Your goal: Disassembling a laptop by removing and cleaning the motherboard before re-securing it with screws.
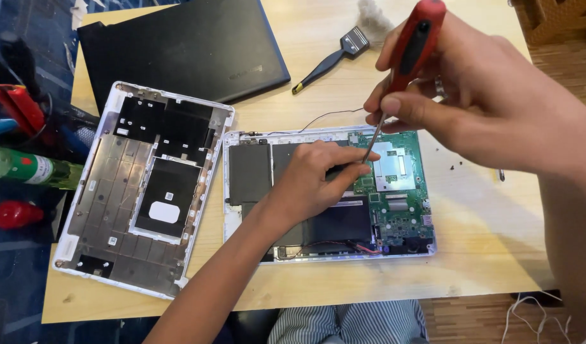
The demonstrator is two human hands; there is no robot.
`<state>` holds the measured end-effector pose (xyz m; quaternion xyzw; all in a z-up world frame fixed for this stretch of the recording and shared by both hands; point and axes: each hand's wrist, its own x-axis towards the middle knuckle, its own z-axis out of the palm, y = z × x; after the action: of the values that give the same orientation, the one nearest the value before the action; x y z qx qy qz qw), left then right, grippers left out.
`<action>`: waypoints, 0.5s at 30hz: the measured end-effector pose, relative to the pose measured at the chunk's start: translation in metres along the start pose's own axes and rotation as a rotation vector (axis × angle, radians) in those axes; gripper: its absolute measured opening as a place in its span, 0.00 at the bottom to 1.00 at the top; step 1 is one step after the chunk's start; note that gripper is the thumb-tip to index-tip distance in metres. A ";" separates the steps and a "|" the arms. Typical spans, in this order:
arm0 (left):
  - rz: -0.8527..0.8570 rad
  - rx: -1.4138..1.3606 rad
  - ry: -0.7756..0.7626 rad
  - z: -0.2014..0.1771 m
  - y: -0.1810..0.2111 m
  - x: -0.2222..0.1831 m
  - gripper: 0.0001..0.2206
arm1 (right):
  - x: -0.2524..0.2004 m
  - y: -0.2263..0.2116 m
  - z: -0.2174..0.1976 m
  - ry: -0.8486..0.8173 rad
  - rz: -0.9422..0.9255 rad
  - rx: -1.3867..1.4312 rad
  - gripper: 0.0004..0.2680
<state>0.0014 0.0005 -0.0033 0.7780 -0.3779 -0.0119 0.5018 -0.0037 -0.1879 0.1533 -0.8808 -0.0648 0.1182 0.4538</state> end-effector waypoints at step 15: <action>0.255 0.082 0.242 0.001 0.004 -0.001 0.05 | -0.015 0.004 -0.003 0.083 -0.255 -0.305 0.15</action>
<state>-0.0022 -0.0004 -0.0010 0.7395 -0.4104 0.1608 0.5088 -0.0170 -0.1961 0.1538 -0.9281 -0.1740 0.0122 0.3289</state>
